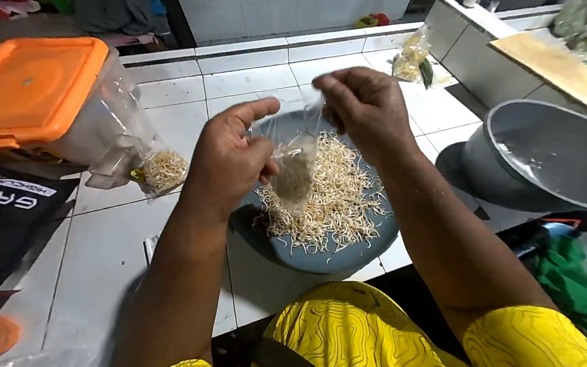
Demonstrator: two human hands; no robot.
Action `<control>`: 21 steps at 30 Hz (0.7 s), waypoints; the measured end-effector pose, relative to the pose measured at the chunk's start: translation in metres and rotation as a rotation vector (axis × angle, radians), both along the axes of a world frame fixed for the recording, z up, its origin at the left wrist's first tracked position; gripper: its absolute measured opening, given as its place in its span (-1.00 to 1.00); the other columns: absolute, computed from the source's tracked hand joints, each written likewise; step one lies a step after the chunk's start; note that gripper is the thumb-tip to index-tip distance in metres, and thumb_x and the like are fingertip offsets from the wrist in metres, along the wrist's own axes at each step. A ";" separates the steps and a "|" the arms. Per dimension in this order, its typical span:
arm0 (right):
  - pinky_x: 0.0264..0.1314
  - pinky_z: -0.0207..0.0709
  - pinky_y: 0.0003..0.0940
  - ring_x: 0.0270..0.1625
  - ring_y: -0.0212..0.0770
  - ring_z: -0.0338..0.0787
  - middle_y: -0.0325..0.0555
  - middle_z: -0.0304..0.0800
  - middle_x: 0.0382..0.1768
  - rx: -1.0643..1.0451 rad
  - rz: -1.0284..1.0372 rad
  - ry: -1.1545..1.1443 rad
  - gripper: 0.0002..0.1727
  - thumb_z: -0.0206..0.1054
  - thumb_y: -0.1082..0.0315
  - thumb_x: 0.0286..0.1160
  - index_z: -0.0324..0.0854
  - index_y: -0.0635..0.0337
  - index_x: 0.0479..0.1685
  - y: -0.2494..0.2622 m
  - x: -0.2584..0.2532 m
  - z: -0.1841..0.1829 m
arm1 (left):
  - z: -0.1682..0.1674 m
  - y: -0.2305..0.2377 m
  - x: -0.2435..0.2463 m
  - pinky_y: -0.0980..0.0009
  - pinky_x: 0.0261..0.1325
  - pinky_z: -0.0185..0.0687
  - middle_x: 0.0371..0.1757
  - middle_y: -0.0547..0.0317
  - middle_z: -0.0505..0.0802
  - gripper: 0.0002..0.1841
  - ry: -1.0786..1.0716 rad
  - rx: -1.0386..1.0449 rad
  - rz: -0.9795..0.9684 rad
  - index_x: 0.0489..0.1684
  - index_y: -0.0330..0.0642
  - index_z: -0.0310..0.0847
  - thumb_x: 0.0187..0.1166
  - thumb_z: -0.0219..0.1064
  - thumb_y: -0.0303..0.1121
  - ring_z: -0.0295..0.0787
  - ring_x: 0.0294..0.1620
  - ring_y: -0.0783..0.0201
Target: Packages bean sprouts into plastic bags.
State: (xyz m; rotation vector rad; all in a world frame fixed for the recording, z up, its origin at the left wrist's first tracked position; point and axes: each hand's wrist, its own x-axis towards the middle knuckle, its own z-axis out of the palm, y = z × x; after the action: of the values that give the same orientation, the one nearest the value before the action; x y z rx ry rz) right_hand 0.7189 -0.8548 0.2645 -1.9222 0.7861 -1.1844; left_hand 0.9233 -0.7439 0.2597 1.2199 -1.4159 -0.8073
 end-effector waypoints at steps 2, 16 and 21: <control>-0.24 0.75 -0.30 -0.20 -0.25 0.80 -0.13 0.78 -0.14 0.137 0.016 -0.171 -0.64 0.05 0.23 0.87 0.63 0.23 0.31 -0.002 -0.002 -0.013 | 0.012 -0.002 -0.006 0.44 -0.57 0.72 0.38 0.08 0.78 -0.48 0.103 -0.011 -0.032 0.50 -0.23 0.57 0.51 0.14 -0.66 0.70 -0.59 0.34; -0.48 0.47 -0.43 -0.47 -0.40 0.58 -0.25 0.67 -0.36 1.022 0.195 -0.195 -0.86 0.20 0.34 0.70 0.56 0.04 0.09 0.062 0.040 -0.155 | 0.043 0.020 -0.021 0.57 -0.73 0.45 0.49 -0.09 0.66 -0.48 0.349 -0.222 -0.113 0.51 -0.42 0.46 0.54 -0.05 -0.73 0.48 -0.66 0.43; -0.14 0.71 -0.07 -0.20 -0.14 0.78 0.02 0.79 -0.12 0.688 0.015 0.098 -0.72 0.15 0.27 0.77 0.63 0.24 0.18 0.038 0.009 -0.174 | 0.037 0.016 -0.017 0.53 -0.67 0.56 0.49 -0.03 0.66 -0.47 0.306 -0.196 -0.014 0.52 -0.36 0.46 0.51 0.00 -0.72 0.54 -0.64 0.41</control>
State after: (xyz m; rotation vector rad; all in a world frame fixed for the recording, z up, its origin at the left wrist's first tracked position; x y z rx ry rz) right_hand 0.7283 -0.8169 0.0905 -1.4085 1.0615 -0.6795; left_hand 0.9060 -0.7282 0.2968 0.8957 -1.2219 -0.8070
